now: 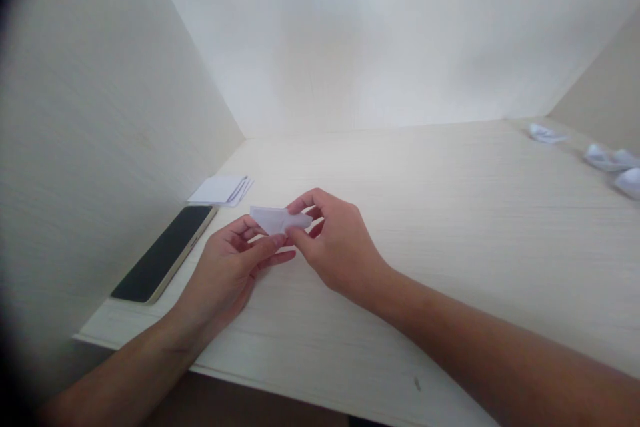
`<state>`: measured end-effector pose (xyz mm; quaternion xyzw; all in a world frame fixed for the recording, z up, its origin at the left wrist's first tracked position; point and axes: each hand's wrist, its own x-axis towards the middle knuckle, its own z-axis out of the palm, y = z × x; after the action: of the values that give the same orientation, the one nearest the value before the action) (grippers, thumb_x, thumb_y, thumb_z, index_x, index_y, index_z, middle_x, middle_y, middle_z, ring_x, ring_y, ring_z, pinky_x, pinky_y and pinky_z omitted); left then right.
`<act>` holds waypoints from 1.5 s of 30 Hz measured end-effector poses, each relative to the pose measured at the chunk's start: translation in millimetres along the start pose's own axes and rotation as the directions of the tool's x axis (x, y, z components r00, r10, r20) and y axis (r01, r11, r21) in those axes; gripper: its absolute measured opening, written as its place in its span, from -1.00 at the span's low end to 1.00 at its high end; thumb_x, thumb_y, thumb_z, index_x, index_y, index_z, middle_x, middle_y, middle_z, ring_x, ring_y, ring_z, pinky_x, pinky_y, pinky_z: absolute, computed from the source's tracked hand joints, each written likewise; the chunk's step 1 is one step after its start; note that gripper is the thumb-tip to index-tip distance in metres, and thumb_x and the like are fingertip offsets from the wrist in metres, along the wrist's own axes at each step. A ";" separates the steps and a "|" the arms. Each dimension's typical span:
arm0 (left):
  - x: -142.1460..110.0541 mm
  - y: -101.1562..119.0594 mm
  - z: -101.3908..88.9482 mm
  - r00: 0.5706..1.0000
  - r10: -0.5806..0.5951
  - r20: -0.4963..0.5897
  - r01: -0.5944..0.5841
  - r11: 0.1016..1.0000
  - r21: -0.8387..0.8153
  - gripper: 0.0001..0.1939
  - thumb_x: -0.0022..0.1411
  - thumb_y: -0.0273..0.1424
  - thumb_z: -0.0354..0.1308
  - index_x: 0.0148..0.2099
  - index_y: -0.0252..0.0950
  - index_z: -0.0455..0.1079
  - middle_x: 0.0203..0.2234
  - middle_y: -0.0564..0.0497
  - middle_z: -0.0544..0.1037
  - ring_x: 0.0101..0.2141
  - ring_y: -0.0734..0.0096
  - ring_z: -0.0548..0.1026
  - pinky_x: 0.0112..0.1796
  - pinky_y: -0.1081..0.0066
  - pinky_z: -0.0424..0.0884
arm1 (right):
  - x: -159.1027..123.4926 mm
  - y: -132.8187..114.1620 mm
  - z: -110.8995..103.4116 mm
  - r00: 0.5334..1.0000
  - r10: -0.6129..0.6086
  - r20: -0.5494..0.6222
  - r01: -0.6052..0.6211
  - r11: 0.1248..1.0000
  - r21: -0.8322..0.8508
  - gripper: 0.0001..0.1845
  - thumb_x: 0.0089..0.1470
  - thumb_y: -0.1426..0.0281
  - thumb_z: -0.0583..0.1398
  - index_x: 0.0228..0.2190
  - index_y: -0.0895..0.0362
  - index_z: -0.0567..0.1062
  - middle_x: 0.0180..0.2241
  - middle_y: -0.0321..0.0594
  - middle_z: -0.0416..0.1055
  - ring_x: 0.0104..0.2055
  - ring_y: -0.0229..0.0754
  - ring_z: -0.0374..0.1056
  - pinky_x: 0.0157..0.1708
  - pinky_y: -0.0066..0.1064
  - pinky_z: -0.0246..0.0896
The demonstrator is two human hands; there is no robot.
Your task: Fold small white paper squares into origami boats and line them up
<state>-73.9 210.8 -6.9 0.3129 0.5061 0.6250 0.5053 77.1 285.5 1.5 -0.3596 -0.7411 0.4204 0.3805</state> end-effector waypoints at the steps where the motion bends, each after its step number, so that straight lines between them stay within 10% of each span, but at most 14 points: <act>1: -0.4 0.4 0.5 1.000 -0.004 -0.003 0.004 1.000 0.002 -0.73 0.04 -0.46 0.49 -0.30 -0.35 0.44 -0.34 -0.02 0.68 -0.30 0.37 0.66 -0.24 0.37 0.66 | 0.1 -0.2 0.2 1.000 0.007 0.003 -0.007 1.000 0.012 -0.82 0.02 0.51 0.32 -0.27 0.10 0.54 -0.25 -0.20 0.61 -0.31 -0.13 0.54 -0.34 -0.28 0.46; 16: -0.2 -0.8 0.4 0.999 0.024 -0.043 -0.023 0.999 0.030 -0.71 0.01 -0.47 0.51 -0.36 -0.35 0.41 -0.39 -0.01 0.68 -0.33 0.38 0.68 -0.28 0.39 0.68 | 1.1 -3.0 1.3 0.999 0.031 -0.027 -0.033 0.997 -0.076 -0.86 0.03 0.55 0.33 -0.32 0.13 0.55 -0.33 -0.22 0.60 -0.36 -0.15 0.50 -0.33 -0.28 0.41; 25: -0.6 -0.9 2.4 0.998 0.049 -0.027 -0.046 0.995 0.089 -0.76 0.01 -0.45 0.51 -0.31 -0.34 0.53 -0.42 0.05 0.63 -0.33 0.36 0.66 -0.29 0.34 0.70 | -1.1 -2.7 2.4 0.975 -0.204 -0.086 0.173 0.945 -0.278 -0.85 0.03 0.59 0.35 -0.34 0.16 0.56 -0.20 -0.15 0.50 -0.21 -0.13 0.41 -0.26 -0.30 0.30; 45: -2.0 -0.4 7.6 0.997 0.053 -0.054 -0.048 0.995 0.092 -0.77 0.00 -0.44 0.51 -0.29 -0.36 0.57 -0.40 0.00 0.64 -0.34 0.36 0.66 -0.34 0.42 0.66 | -3.4 -3.6 1.3 0.955 -0.297 -0.030 0.262 0.882 -0.392 -0.81 0.06 0.62 0.33 -0.27 0.16 0.55 -0.31 -0.21 0.54 -0.29 -0.15 0.37 -0.24 -0.33 0.19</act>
<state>-66.3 211.3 -4.9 0.3304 0.5397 0.6225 0.4605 76.7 280.8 3.4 -0.3348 -0.8352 0.1917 0.3918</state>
